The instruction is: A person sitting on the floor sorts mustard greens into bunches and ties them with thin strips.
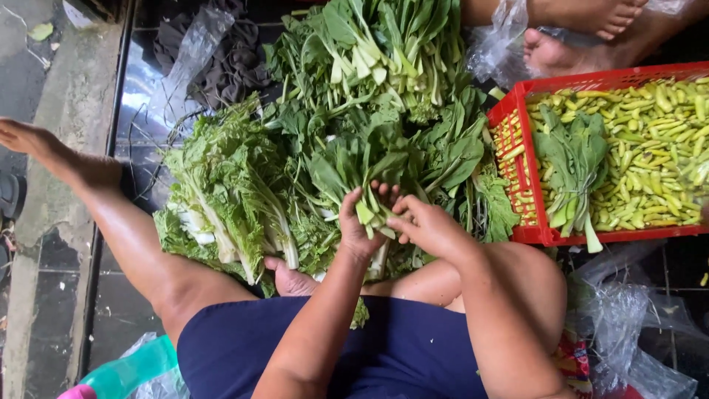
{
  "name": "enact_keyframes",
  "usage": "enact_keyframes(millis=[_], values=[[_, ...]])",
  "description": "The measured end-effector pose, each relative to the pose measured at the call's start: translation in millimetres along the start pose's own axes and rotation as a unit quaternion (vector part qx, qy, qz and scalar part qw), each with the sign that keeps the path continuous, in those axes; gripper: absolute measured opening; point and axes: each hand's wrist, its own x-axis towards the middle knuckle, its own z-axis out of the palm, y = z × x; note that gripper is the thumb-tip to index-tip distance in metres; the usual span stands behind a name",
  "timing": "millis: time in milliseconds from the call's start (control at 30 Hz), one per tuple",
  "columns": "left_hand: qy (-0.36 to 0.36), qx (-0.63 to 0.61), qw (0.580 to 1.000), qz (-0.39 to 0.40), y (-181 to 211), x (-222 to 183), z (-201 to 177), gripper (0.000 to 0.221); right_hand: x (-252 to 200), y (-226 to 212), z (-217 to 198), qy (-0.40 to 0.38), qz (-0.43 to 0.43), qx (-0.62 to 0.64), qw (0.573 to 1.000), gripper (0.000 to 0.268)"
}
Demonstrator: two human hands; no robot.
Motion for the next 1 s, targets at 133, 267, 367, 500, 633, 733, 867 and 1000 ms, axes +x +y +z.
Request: enact_keyframes(millis=[133,267,367,500,633,733,867,1000], values=[[-0.045,0.02,0.999,0.011,-6.0,-3.5,4.5,0.037,7.7,16.2,4.8,0.04,-0.013,0.014,0.999,0.039],[-0.07,0.042,0.997,-0.008,-6.6,-3.7,11.6,0.042,5.0,14.2,-4.1,0.056,-0.018,-0.023,0.998,0.038],[-0.066,0.055,0.996,-0.009,-9.1,-6.1,8.7,0.041,6.5,20.7,2.3,0.051,-0.02,-0.04,0.998,0.036],[-0.015,0.032,0.999,-0.014,-17.7,3.0,-5.6,0.042,0.6,19.4,-5.0,0.051,-0.03,-0.055,0.997,0.036],[0.0,0.015,1.0,-0.026,-23.0,3.3,-6.9,0.043,-1.8,25.8,-5.6,0.059,-0.026,-0.026,0.998,0.038],[0.001,0.024,0.999,-0.048,-15.4,20.4,-10.6,0.044,-2.6,24.5,-21.8,0.083,-0.055,-0.069,0.993,0.035],[0.041,0.136,0.988,-0.06,-20.2,-1.6,-8.7,0.025,15.8,62.2,-26.5,0.079,0.026,-0.007,0.997,0.051],[-0.009,0.305,0.943,-0.137,-20.8,-26.4,12.1,0.02,31.6,66.1,-19.9,-0.046,-0.026,0.317,0.947,0.086]])
